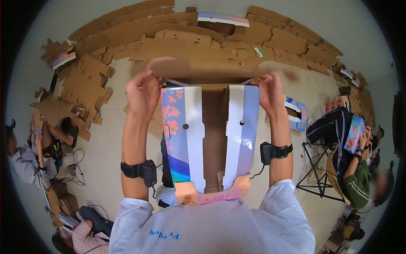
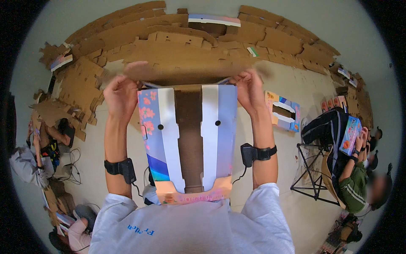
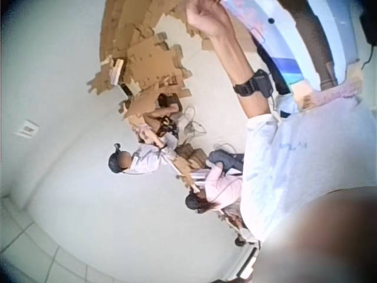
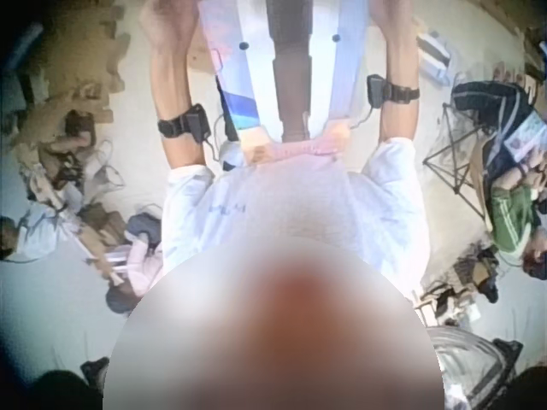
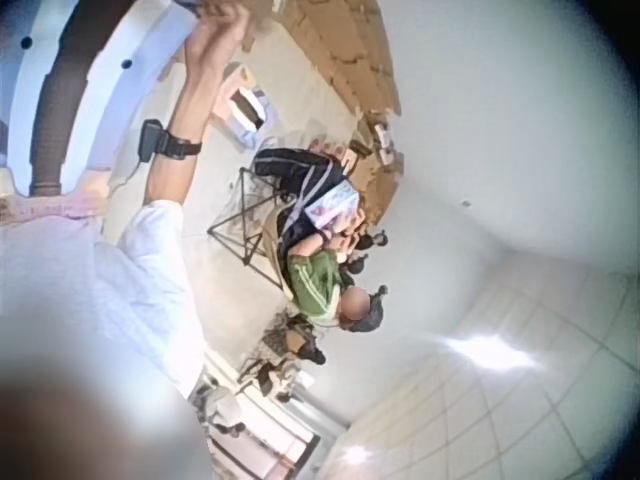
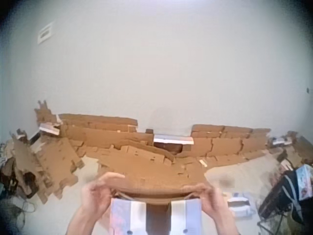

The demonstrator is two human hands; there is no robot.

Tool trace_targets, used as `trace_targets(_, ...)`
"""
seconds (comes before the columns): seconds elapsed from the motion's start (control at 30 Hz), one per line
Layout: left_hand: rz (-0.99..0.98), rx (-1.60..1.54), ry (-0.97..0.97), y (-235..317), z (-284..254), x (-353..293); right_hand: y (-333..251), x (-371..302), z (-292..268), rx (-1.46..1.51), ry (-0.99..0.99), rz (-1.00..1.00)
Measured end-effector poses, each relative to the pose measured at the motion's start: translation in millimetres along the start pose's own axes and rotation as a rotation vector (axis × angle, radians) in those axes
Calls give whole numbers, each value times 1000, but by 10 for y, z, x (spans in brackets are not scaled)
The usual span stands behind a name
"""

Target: Assembling peach-branded cardboard fruit boxes by folding and slotting panels.

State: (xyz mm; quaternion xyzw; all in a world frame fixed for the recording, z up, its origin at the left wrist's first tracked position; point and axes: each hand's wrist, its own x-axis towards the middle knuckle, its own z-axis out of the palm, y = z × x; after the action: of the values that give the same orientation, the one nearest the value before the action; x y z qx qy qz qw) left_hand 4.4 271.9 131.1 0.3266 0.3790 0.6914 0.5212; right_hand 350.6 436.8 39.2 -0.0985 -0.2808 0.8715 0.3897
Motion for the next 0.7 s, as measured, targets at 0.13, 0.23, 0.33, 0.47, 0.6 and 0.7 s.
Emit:
trace_targets(0.13,-117,299,-148,-84,-120,-236,65,-222,805,-891,208,101)
trace_targets(0.23,45,678,-142,-192,104,-344,144,-342,788,-667,274,100)
trace_targets(0.33,186,817,1,-414,254,-418,322,-348,791,-751,409,21)
trace_targets(0.47,140,472,279,-478,274,-384,462,-326,853,-831,539,-69)
trace_targets(0.6,177,718,261,-498,354,-342,537,-292,700,-971,530,-134)
trace_targets(0.7,331,864,160,-625,214,-379,745,-330,553,-1170,555,-293)
